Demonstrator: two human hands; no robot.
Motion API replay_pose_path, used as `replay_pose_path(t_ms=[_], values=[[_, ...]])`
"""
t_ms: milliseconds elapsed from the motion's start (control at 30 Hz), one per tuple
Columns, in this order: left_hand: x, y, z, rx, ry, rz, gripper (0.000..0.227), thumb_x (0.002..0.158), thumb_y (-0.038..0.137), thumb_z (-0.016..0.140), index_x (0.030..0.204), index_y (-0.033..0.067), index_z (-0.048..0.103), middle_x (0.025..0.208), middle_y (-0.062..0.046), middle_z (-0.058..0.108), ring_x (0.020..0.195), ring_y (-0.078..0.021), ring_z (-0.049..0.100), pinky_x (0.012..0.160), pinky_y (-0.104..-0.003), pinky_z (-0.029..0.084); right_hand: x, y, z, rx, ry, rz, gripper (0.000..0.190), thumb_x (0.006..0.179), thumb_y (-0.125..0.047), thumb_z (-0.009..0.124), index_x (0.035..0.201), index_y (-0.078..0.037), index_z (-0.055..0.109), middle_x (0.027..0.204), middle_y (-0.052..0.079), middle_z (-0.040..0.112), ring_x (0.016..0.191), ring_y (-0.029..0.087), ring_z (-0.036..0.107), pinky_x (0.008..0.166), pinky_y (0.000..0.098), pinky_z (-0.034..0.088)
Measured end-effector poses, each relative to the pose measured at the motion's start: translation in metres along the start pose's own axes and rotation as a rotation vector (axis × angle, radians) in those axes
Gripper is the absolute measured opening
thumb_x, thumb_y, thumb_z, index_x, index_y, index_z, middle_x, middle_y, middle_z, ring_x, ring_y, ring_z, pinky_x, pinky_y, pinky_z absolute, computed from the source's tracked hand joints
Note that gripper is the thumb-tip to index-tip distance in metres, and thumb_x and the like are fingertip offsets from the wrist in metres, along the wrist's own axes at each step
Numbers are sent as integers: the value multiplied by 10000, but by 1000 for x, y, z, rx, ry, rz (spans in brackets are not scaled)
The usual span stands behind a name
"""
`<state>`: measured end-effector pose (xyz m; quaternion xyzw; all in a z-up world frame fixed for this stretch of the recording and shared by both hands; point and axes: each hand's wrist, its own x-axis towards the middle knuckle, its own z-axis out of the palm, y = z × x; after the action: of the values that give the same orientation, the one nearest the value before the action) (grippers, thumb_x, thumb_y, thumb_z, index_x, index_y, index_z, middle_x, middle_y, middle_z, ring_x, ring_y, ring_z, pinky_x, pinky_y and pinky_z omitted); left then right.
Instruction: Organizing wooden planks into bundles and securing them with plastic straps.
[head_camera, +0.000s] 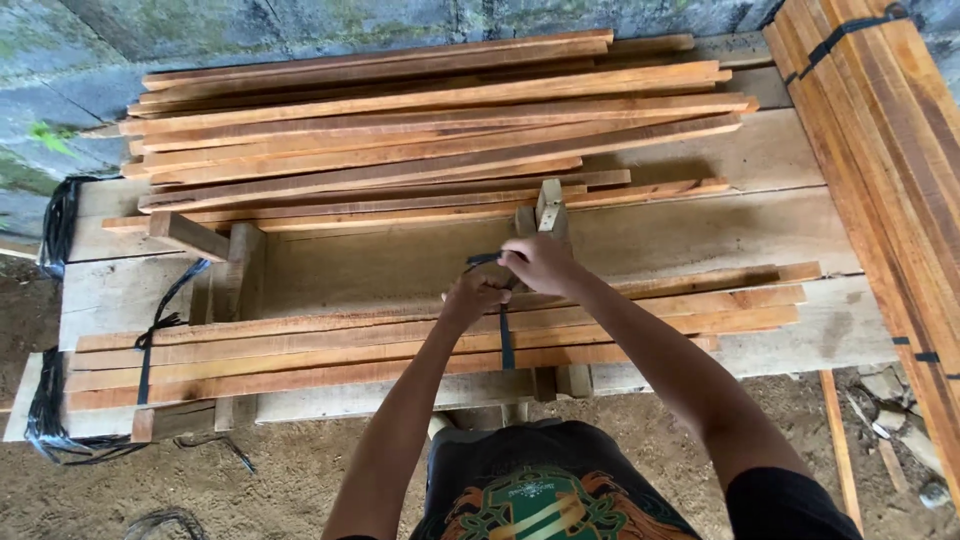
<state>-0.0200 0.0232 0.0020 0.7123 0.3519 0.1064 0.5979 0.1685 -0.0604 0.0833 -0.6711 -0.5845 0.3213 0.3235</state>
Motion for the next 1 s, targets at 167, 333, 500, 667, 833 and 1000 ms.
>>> replay_pose_path(t_ms=[167, 333, 500, 667, 833, 1000], values=[[5, -10, 4, -250, -36, -108, 416, 815, 156, 872, 1138, -66, 733, 1044, -277, 716, 972, -378, 736, 749, -455, 650, 53, 6, 29, -5, -30, -104, 319, 1076, -200, 514, 991, -53, 784, 686, 100, 693, 477, 182, 518, 554, 357, 419], [5, -15, 9, -245, -39, -134, 412, 857, 178, 817, 1153, -85, 703, 1102, -322, 677, 996, -413, 723, 775, -476, 655, 47, 5, 38, 276, -31, -136, 403, 1126, -332, 449, 1137, -70, 754, 969, 171, 760, 740, 291, 692, 739, 420, 509], [-1, 7, 2, -89, -52, -106, 322, 880, 181, 776, 1123, -28, 742, 1018, -282, 721, 996, -435, 726, 793, -521, 617, 3, 31, 34, 96, -66, 107, 442, 1134, -407, 374, 1391, -59, 463, 1331, 306, 601, 1253, 503, 594, 1074, 644, 450], [9, -15, 0, 73, -9, -87, 224, 882, 243, 762, 1010, 61, 789, 928, -222, 752, 927, -404, 741, 767, -499, 584, -35, 24, 24, -155, -63, -137, 301, 997, -157, 531, 1288, -113, 465, 1139, 198, 648, 1110, 433, 669, 954, 554, 553], [0, 11, 0, 134, -26, -117, 283, 901, 290, 722, 1070, 72, 784, 967, -211, 761, 957, -416, 729, 824, -509, 558, -35, 55, 55, -399, 85, -332, 302, 968, -145, 622, 1257, -88, 558, 1109, 171, 626, 1049, 376, 681, 883, 497, 605], [8, -18, -1, 138, -20, -137, 223, 909, 279, 731, 1057, 125, 800, 968, -134, 783, 937, -326, 754, 868, -432, 569, -38, 43, 55, -549, 90, -382, 279, 926, -105, 661, 1200, -58, 633, 1087, 126, 609, 991, 314, 681, 824, 432, 613]])
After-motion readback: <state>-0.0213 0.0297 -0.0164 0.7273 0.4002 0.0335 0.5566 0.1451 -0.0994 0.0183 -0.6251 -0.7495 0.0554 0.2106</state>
